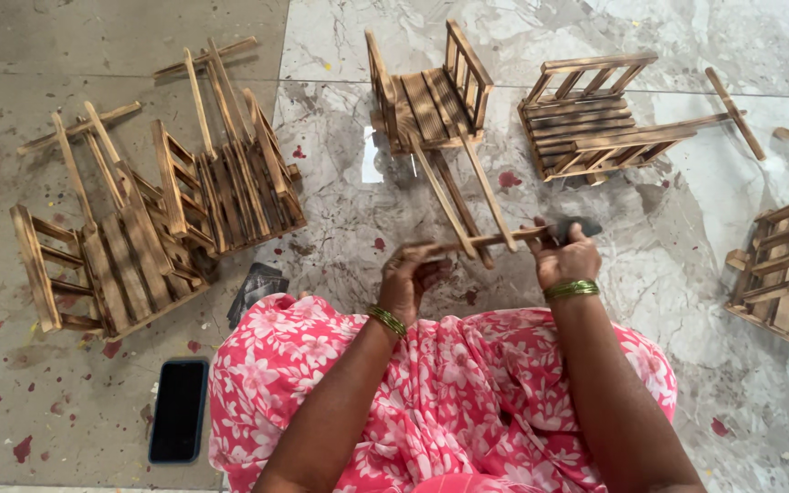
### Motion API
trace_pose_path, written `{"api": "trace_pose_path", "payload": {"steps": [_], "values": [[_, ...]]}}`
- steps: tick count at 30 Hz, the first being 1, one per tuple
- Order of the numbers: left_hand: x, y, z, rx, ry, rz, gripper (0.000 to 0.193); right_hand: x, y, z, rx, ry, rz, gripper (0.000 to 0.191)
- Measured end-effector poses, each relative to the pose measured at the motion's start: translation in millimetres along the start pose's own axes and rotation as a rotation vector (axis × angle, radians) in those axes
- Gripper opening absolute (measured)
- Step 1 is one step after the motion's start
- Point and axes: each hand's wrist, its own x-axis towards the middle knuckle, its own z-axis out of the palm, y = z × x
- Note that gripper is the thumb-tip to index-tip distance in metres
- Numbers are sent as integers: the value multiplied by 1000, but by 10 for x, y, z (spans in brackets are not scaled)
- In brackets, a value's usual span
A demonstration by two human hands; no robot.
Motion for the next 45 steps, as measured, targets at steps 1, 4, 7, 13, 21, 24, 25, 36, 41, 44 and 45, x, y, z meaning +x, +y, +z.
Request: {"api": "trace_pose_path", "payload": {"steps": [1,4,7,13,21,24,25,36,41,44,45], "values": [[15,-66,-16,60,-12,-9,22,18,-27,0,-10,34,-20,30],[63,-260,-95,227,-45,-26,18,35,-69,52,-59,119,-54,30],[106,-359,-149,383,-58,-4,16,18,-67,141,-133,122,-56,25],[60,-341,-89,1059,59,68,28,-21,-69,270,-297,-206,-73,18],[229,-437,-30,926,42,46,36,-236,-61,130,-950,-223,-715,8],[242,-394,22,352,-68,-224,53,-431,2,153,-1406,-134,-796,9],[224,-399,48,284,-69,-263,56,-503,63,175,-1501,-223,-928,9],[331,-476,501,307,234,-66,28,-667,504,98,-1702,-453,-1028,14],[468,-603,850,315,291,154,14,-589,285,-19,-1662,-383,-903,15],[441,-528,846,301,269,129,13,-626,198,-47,-1617,-345,-876,17],[426,-502,831,285,251,121,13,-650,188,-35,-1591,-329,-877,19]]}}
